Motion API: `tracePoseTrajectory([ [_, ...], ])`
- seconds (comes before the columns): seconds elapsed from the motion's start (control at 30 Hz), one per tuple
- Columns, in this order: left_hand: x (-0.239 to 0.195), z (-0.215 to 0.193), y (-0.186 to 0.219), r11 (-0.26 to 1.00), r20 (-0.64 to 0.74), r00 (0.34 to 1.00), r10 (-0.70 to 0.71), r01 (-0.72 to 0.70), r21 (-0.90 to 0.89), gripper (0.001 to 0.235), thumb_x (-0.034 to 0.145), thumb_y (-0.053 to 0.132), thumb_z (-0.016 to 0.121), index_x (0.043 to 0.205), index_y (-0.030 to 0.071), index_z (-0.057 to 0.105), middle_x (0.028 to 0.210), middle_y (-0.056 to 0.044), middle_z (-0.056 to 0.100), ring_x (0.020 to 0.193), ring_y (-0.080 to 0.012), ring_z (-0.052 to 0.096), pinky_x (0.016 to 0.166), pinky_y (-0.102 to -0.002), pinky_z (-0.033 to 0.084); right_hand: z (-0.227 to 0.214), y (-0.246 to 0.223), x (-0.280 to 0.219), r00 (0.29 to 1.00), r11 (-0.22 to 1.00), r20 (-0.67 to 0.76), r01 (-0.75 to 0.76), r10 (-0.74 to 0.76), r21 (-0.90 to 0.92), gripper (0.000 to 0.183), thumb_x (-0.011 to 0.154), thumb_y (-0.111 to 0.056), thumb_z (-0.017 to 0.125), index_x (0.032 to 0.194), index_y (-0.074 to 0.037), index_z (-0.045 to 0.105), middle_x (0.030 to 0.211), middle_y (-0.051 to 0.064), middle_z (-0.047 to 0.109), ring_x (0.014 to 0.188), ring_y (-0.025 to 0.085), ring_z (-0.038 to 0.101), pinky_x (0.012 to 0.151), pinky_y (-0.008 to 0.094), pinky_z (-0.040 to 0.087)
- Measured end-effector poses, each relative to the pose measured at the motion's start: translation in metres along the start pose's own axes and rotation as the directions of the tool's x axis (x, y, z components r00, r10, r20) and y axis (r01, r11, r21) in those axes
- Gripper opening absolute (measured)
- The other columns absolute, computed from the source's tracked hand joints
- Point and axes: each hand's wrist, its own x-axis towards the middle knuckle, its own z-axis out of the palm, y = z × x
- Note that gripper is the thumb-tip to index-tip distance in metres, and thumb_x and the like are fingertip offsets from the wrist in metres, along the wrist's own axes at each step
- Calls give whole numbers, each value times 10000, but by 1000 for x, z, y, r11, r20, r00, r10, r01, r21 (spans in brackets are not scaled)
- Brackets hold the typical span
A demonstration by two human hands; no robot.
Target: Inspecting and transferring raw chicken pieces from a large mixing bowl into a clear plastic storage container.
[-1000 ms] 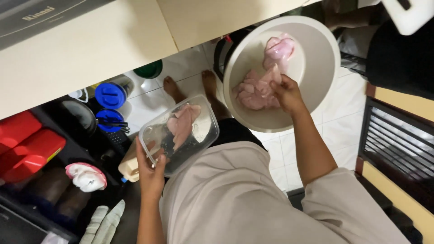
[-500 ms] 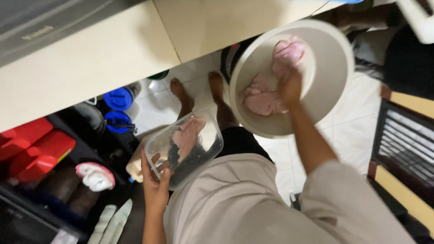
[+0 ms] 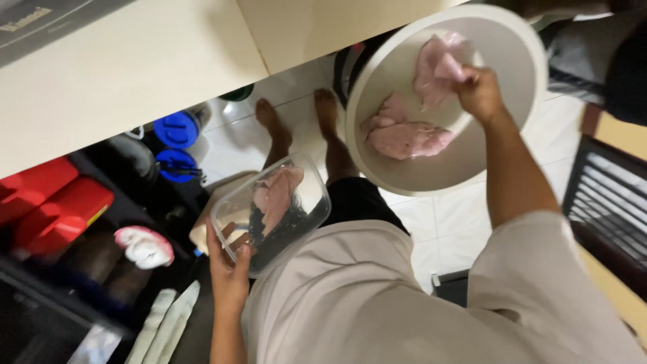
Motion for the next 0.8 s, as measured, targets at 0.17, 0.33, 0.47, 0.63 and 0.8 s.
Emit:
tracePoseTrajectory([
  [0.17, 3, 15, 28, 996, 23, 998, 56, -58, 73, 969, 841, 450, 632, 1652, 266, 134, 1515, -179, 480, 1215, -284, 627, 911, -402, 570, -1, -28, -73, 991, 927, -104, 111, -79, 359, 206, 994, -47, 725, 1178, -139, 737, 1056, -93, 665, 927, 45, 556, 780, 209, 471],
  [0.33, 6, 24, 33, 995, 50, 995, 84, -86, 55, 959, 860, 412, 627, 1654, 262, 111, 1534, -193, 470, 1235, -320, 629, 910, -415, 577, 47, -58, -137, 992, 994, 118, 52, -41, -94, 165, 894, -123, 609, 1007, -47, 702, 890, 94, 702, 791, 208, 607, 710, 389, 461],
  [0.47, 7, 24, 31, 997, 47, 996, 81, -82, 16, 951, 858, 390, 628, 1654, 255, 125, 1520, -218, 472, 1202, -312, 628, 885, -399, 584, 78, -34, -105, 978, 940, 70, 207, -195, -271, 433, 861, -189, 592, 1263, -195, 753, 1316, 30, 721, 1138, 236, 693, 933, 323, 506],
  [0.63, 6, 25, 22, 1000, 35, 999, -1, 1, 12, 966, 849, 384, 623, 1658, 244, 115, 1532, -190, 454, 1247, -325, 614, 887, -412, 567, 99, -8, 14, 930, 918, -354, -52, -100, -394, 322, 1062, -284, 572, 1236, -21, 511, 1136, 191, 574, 947, 407, 561, 819, 558, 427],
  [0.8, -4, 26, 29, 998, 12, 998, -62, 62, 31, 969, 842, 364, 619, 1663, 235, 121, 1512, -156, 480, 1261, -327, 614, 894, -417, 574, 109, -49, 56, 863, 789, -413, -461, 291, -406, 735, 896, -355, 742, 1437, -17, 377, 1355, 202, 539, 1226, 429, 500, 938, 540, 491],
])
